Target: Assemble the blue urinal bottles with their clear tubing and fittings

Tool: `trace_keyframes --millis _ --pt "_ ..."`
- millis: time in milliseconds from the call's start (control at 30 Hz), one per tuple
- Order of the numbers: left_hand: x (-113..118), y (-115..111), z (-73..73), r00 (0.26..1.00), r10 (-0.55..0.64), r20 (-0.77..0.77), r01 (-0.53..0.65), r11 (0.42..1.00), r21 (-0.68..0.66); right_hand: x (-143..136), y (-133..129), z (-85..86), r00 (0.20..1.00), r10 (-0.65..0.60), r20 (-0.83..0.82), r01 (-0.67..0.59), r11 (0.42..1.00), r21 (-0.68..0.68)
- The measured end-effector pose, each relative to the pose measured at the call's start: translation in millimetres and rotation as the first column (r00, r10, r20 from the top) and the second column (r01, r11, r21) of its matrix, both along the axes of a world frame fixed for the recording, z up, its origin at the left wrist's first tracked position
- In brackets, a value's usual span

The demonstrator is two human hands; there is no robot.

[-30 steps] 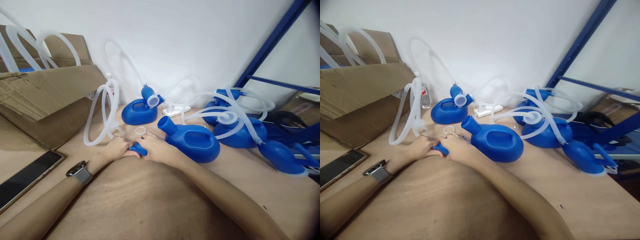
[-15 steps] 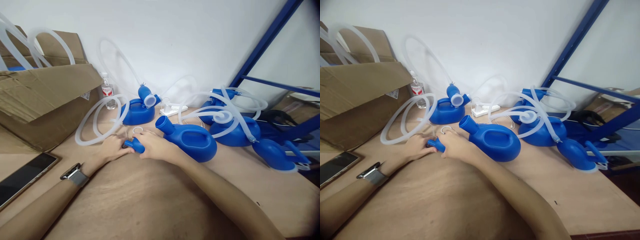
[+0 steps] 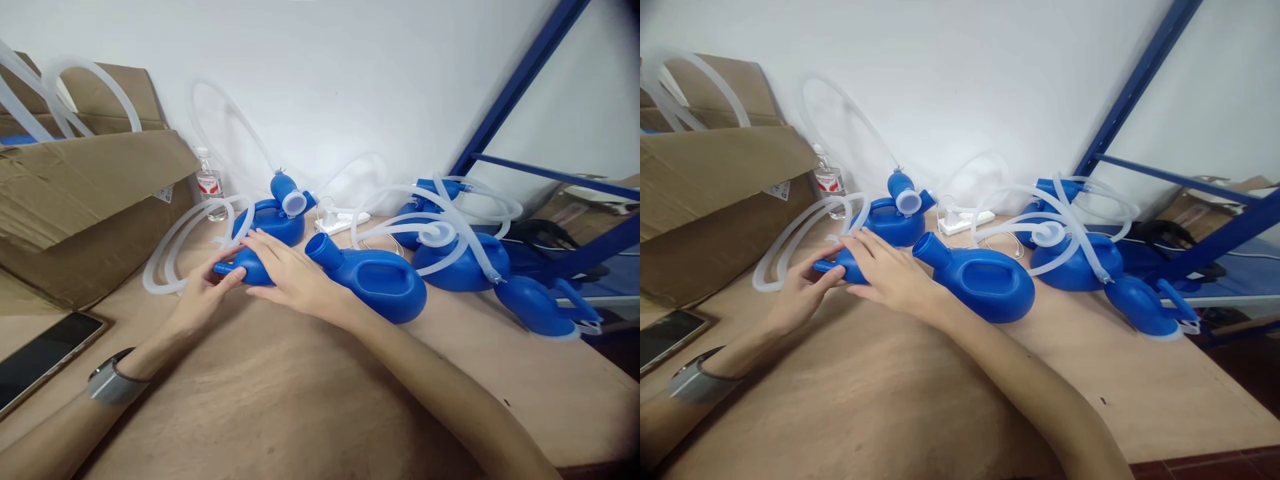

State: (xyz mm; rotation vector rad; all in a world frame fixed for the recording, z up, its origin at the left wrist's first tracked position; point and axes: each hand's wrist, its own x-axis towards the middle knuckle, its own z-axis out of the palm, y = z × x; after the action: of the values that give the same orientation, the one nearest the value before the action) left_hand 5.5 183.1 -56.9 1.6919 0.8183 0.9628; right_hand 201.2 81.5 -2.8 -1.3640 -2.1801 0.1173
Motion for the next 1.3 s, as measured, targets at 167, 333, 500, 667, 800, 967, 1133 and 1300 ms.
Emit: trace_keyframes --millis 167,333,500,667,800,967,1133,1300 --pt "0 1 6.8 0.96 0.017 0.279 0.02 0.991 -0.129 9 -8 28.9 0.996 -0.088 -0.017 0.09 0.983 0.163" --pt "2 -7 22.5 0.943 -0.135 0.305 0.184 0.973 -0.14 32 -9 42.7 0.958 -0.157 -0.24 0.177 0.982 0.064" --pt "14 -12 38.2 0.945 -0.278 0.171 0.301 0.946 -0.122 44 -9 44.2 0.904 -0.152 -0.399 0.198 0.977 0.078" --pt "30 -21 40.3 0.975 -0.203 -0.086 0.213 0.969 0.128 43 -11 43.7 0.954 -0.094 -0.284 0.084 0.995 -0.046" --pt "30 -28 27.4 0.99 -0.099 -0.101 0.127 0.936 0.328 39 -8 41.5 0.953 -0.095 -0.286 0.083 0.995 -0.051" --pt "18 -28 9.6 0.992 0.014 -0.124 0.067 0.774 0.63 33 -9 42.3 0.94 -0.164 -0.299 0.144 0.986 -0.089" --pt "14 -28 2.9 0.993 0.063 -0.1 0.037 0.64 0.768 26 -12 44.8 0.965 -0.144 -0.218 0.135 0.989 -0.055" --pt "13 -29 0.4 0.996 0.055 -0.077 0.028 0.604 0.796 19 -10 42.0 0.952 -0.215 -0.217 0.215 0.976 -0.026"
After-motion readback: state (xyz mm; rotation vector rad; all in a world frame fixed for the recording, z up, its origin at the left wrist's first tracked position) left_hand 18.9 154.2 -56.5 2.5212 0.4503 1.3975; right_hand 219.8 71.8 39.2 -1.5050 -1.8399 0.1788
